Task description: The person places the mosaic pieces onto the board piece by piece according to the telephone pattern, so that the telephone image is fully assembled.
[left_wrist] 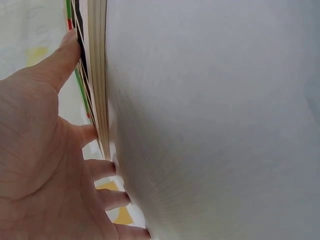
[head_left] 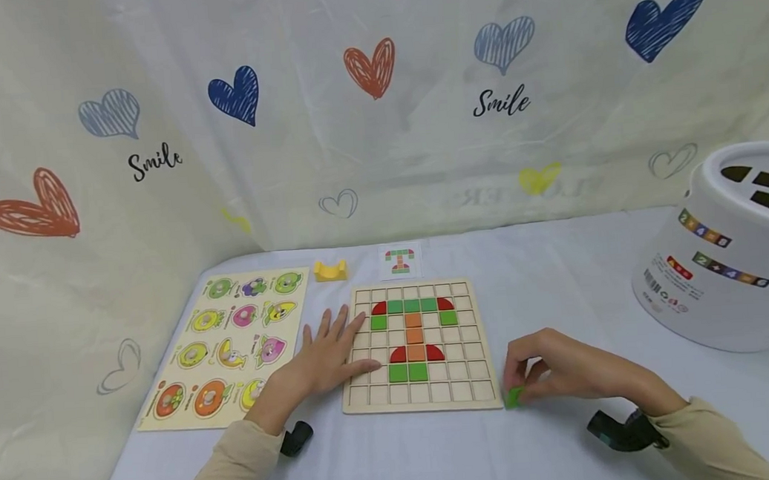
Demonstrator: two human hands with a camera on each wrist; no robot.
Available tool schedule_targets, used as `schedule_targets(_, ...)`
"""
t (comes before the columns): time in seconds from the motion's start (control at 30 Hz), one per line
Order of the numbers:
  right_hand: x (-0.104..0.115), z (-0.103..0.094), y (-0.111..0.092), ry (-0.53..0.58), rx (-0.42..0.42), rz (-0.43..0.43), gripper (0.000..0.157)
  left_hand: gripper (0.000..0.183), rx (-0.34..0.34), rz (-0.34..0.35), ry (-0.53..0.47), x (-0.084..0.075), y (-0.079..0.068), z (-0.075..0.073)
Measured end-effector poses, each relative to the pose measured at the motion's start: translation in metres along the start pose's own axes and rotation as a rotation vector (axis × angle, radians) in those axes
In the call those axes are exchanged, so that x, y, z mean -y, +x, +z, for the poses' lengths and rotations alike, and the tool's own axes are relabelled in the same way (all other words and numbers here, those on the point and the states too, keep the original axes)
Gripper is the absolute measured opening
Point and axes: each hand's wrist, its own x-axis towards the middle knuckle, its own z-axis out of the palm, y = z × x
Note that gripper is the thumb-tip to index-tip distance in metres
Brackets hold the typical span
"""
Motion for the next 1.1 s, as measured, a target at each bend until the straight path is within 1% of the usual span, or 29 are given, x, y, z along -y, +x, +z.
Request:
schedule_targets(0.1,0.006,0.003,0.012,0.001,-0.034,-0.036,0.017,0.093,0.002,0.003,-0.005,0.0,0.0,-0.001)
schedule_targets(0.2,0.011,0.008,0.028,0.006,-0.091,-0.049,0.015,0.093,0.003,0.006,-0.007,0.0,0.0,-0.002)
schedule_targets(0.37,0.013,0.021,0.056,0.013,-0.21,-0.043,0.015,0.093,0.002,0.009,-0.008,0.0,0.0,-0.001)
schedule_targets(0.47,0.01,0.028,0.068,0.007,-0.253,-0.03,0.017,0.093,0.001,0.011,-0.01,0.0,0.0,0.0)
schedule_targets(0.6,0.005,0.037,0.076,0.01,-0.276,-0.027,0.017,0.093,-0.002,0.011,-0.012,-0.002,0.001,0.0)
schedule_targets(0.8,0.001,0.046,0.079,0.011,-0.259,-0.032,0.014,0.093,0.001,0.005,-0.009,-0.001,-0.001,0.001)
schedule_targets(0.97,-0.001,0.05,0.08,-0.063,-0.259,-0.059,0.015,0.093,-0.001,0.0,-0.004,0.0,-0.002,0.001)
schedule_targets(1.1,-0.001,0.05,0.081,-0.127,-0.255,-0.059,0.016,0.094,-0.003,0.0,-0.003,0.002,-0.002,0.001)
